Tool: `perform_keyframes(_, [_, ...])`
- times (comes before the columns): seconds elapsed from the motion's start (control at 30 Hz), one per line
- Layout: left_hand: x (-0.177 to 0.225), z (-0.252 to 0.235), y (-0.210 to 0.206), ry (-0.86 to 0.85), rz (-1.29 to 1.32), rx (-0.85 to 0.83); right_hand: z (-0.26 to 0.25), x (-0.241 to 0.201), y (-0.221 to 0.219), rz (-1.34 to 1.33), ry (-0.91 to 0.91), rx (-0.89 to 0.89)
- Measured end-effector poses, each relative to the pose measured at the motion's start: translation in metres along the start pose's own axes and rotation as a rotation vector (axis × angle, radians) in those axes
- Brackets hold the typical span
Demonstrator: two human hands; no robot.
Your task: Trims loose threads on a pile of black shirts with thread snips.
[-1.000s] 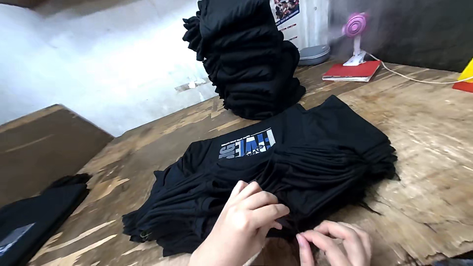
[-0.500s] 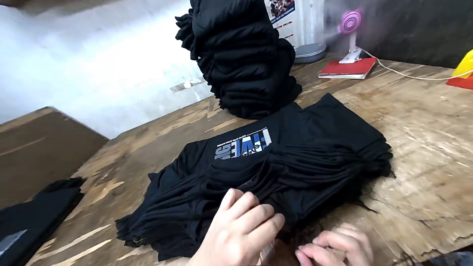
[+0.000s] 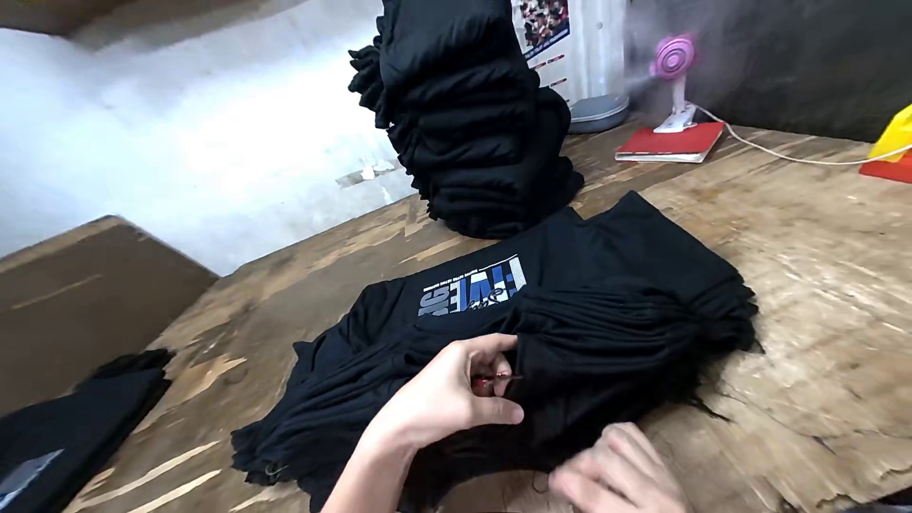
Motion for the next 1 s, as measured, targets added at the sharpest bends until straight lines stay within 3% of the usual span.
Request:
perform_keyframes(0.07, [0.001,-0.003,0.003,0.008,0.007,0.018,-0.001,-0.003,0.010,-0.146,0.044,-0.202])
perform_keyframes(0.13, [0.002,-0.006,0.003,0.029,-0.066,0.103,-0.001,-0.006,0.013,-0.089,0.030,-0.306])
perform_keyframes(0.23, [0.008,-0.018,-0.003,0.000,-0.341,0.329,-0.005,-0.010,0.000,0.155,-0.036,-0.056])
perform_keyframes(0.3, [0.007,-0.032,-0.012,-0.130,-0.598,0.542,-0.012,-0.015,-0.012,0.281,-0.048,-0.019])
perform_keyframes(0.37, [0.001,-0.046,-0.020,-0.290,-0.799,0.669,-0.014,-0.021,-0.016,0.227,0.033,-0.079])
perform_keyframes(0.47, [-0.009,-0.048,-0.024,-0.510,-0.947,0.555,-0.004,-0.031,-0.010,0.009,0.047,-0.312])
perform_keyframes(0.5, [-0.009,-0.042,-0.025,-0.511,-0.929,0.497,0.002,-0.030,-0.007,-0.011,-0.003,-0.324])
perform_keyframes(0.57, [-0.006,-0.025,-0.023,-0.429,-0.839,0.429,0.010,-0.023,-0.001,0.013,-0.128,-0.174])
perform_keyframes(0.67, [-0.005,0.007,-0.021,-0.316,-0.753,0.541,0.007,-0.015,0.008,0.077,-0.268,0.149])
perform_keyframes(0.73, [-0.004,0.025,-0.024,-0.288,-0.696,0.647,-0.005,-0.017,0.009,0.112,-0.302,0.273])
perform_keyframes(0.9, [-0.005,0.037,-0.051,-0.284,-0.597,0.755,-0.040,-0.022,-0.029,0.361,-0.390,0.150])
perform_keyframes(0.93, [-0.007,0.037,-0.058,-0.297,-0.570,0.746,-0.041,-0.021,-0.032,0.312,-0.409,0.174])
perform_keyframes(1.0, [-0.008,0.040,-0.070,-0.277,-0.530,0.693,-0.042,-0.017,-0.026,-0.074,-0.513,0.229])
Point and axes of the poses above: each hand's wrist, its own z-axis away from the middle knuckle, its own y-axis out of the back of the hand, x = y × z, the point moved 2 cm from there along -z, towards the middle knuckle, and after that the axes turned 1 degree about z, right-handed, at the moved point
